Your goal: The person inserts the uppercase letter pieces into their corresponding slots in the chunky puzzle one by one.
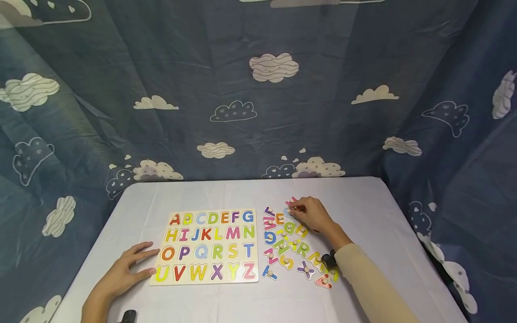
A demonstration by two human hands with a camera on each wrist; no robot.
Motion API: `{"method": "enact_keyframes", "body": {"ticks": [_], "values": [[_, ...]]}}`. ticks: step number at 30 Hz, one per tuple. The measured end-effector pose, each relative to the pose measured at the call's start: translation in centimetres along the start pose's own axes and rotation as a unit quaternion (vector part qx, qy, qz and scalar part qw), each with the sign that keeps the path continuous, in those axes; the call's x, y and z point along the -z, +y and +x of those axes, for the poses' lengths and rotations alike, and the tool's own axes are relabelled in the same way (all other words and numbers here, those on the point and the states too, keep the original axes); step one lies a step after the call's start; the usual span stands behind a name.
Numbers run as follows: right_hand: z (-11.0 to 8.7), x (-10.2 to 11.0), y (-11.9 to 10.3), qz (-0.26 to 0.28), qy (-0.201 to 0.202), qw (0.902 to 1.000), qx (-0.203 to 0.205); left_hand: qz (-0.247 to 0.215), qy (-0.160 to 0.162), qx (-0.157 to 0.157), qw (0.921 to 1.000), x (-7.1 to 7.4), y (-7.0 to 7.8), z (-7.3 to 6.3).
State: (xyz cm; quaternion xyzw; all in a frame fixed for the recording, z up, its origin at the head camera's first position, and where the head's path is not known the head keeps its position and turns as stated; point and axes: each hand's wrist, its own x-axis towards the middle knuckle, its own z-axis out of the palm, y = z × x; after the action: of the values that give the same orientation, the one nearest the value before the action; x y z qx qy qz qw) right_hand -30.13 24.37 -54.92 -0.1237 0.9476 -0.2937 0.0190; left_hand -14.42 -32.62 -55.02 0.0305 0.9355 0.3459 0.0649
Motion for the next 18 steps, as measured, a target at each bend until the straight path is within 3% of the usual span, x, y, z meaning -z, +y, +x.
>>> {"method": "enact_keyframes", "body": {"ticks": [7,11,18], "values": [[0.1,-0.21,0.13,-0.016,-0.01,0.9997,0.018,0.008,0.0,0.004,1.0,0.01,0.04,-0.03],[0.12,-0.18,0.17,-0.02,0.001,0.9992,0.035,0.009,0.001,0.005,0.9999,-0.03,0.03,0.0],[-0.22,-0.22,0.24,-0.004,0.031,0.9992,0.027,0.016,0.007,-0.011,0.9998,-0.1,-0.1,0.0]]}}
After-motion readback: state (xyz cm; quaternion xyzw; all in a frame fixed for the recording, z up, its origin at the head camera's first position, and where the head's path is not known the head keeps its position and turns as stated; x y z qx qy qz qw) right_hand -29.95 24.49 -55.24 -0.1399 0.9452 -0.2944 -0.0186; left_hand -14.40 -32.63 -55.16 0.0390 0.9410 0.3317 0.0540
